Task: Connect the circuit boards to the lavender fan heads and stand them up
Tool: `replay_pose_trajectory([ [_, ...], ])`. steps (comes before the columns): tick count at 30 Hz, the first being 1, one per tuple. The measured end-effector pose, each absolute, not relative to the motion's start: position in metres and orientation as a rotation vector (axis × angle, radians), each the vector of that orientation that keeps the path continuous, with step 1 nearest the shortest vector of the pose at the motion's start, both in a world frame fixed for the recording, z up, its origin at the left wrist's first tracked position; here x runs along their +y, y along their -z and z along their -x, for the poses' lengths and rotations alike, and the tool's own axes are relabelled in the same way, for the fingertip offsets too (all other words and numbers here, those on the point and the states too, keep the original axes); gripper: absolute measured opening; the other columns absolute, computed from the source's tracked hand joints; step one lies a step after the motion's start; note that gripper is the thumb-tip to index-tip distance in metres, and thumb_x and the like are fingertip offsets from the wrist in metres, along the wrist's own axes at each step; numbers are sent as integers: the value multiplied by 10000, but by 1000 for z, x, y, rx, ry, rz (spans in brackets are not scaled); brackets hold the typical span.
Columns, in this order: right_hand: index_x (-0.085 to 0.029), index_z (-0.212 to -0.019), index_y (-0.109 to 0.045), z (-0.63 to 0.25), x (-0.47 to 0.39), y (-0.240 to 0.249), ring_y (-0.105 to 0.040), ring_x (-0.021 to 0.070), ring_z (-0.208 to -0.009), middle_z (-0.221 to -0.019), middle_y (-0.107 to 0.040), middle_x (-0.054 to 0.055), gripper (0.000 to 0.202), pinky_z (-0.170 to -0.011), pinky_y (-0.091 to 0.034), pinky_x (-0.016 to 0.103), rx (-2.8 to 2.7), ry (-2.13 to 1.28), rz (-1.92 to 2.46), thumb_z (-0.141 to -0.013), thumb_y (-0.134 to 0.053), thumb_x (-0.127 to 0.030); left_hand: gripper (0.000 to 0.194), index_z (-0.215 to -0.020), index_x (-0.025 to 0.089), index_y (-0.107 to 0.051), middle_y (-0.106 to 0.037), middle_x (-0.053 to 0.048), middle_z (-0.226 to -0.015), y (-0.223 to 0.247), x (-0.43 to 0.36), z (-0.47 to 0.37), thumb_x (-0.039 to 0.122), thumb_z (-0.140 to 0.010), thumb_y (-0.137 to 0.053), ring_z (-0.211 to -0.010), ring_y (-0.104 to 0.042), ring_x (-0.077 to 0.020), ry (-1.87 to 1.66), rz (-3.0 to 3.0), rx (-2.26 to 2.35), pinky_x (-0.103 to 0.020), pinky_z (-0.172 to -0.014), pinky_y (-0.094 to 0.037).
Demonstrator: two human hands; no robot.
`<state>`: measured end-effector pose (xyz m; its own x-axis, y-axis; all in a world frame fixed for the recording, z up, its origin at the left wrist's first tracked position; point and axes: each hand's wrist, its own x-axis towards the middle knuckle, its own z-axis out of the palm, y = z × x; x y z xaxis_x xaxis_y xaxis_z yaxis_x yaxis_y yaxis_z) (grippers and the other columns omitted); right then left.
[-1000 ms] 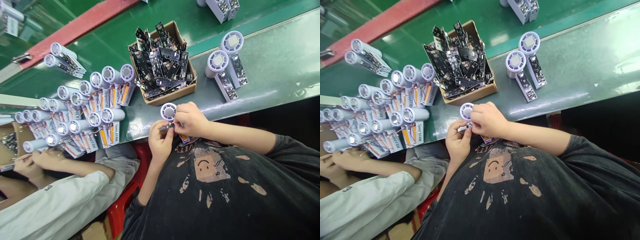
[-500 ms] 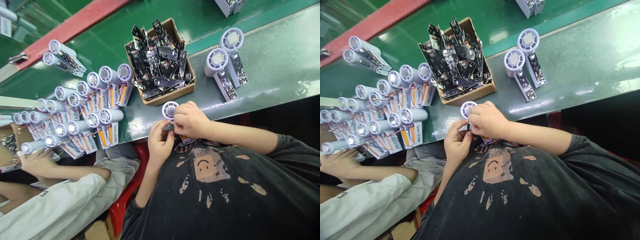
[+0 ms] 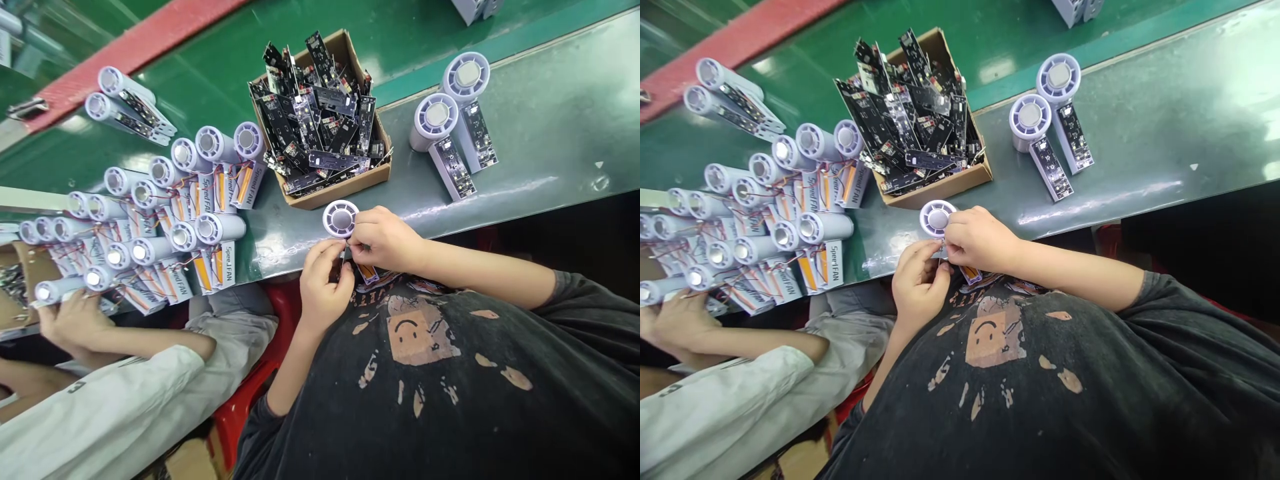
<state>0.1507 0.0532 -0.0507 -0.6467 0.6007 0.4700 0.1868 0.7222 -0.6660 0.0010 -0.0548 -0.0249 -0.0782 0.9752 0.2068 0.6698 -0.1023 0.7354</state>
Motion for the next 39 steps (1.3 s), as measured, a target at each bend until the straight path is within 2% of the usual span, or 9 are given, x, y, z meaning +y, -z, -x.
replay_pose_trajectory([
  [5,-104,-816,-657,-163,63,32,-483,149,-770,-826,-564,61,105,-675,-321,279,-2239,-1014,677,-827,-668,-208,416,-1270,216,-598,-504,-93,-1244,35,-61,3,156,-868,-509,-738,-573,-98,-1223,-1292,1483,-196,-578,-506],
  [8,-115,-723,-616,-172,58,18,-471,123,-672,-732,-555,35,285,-629,-333,270,-2241,-1413,784,-842,-706,-358,524,-1363,306,-550,-509,-54,-1284,33,-68,-1,295,-840,-561,-1015,-584,-158,-1311,-979,1165,-243,-829,-548],
  [11,-130,-739,-608,-174,47,14,-472,101,-569,-649,-571,-6,269,-562,-322,261,-2276,-1849,930,-840,-718,-354,717,-1510,374,-382,-349,19,-1528,28,-72,-8,464,-838,-615,-1433,-316,-217,-1253,-922,889,-348,-1188,-310],
  [14,-126,-825,-620,-174,40,17,-571,120,-685,-763,-648,2,109,-652,-403,257,-2076,-1965,1047,-876,-648,-218,710,-1545,357,-327,-265,19,-1589,32,-72,-11,504,-896,-574,-1496,-175,-214,-1262,-992,805,-363,-1234,-167],
  [18,-111,-825,-644,-175,42,23,-599,126,-779,-849,-669,30,166,-775,-443,271,-1844,-2261,827,-937,-543,-182,503,-1428,318,-485,-396,-59,-1476,49,-66,-6,192,-942,-521,-1406,-375,-223,-1291,-1247,1078,-400,-1198,-294],
  [22,-112,-894,-621,-174,45,28,-575,119,-773,-842,-652,26,101,-771,-434,269,-1708,-2409,688,-933,-552,-175,567,-1308,266,-516,-485,-75,-1320,58,-55,-2,-32,-832,-439,-1255,-507,-227,-1244,-1526,1417,-445,-1096,-414],
  [27,-108,-889,-575,-169,40,33,-535,99,-676,-762,-596,8,69,-670,-424,244,-1484,-2582,647,-916,-538,-159,496,-1305,238,-523,-530,-54,-1147,49,-35,6,12,-864,-525,-1058,-545,-164,-1120,-1738,1473,-327,-970,-462],
  [30,-104,-931,-577,-168,38,37,-516,87,-620,-777,-607,13,126,-594,-406,226,-1409,-2691,584,-901,-573,-227,327,-1140,220,-632,-531,-37,-1094,44,-26,12,58,-857,-614,-1031,-542,-155,-1075,-1837,1431,-293,-940,-459],
  [39,-91,-981,-607,-178,47,45,-573,98,-570,-775,-626,30,318,-498,-451,217,-1058,-2897,514,-817,-688,-352,141,-918,154,-674,-616,-48,-971,23,-22,11,54,-835,-620,-910,-575,-189,-988,-2122,1659,-330,-846,-464],
])
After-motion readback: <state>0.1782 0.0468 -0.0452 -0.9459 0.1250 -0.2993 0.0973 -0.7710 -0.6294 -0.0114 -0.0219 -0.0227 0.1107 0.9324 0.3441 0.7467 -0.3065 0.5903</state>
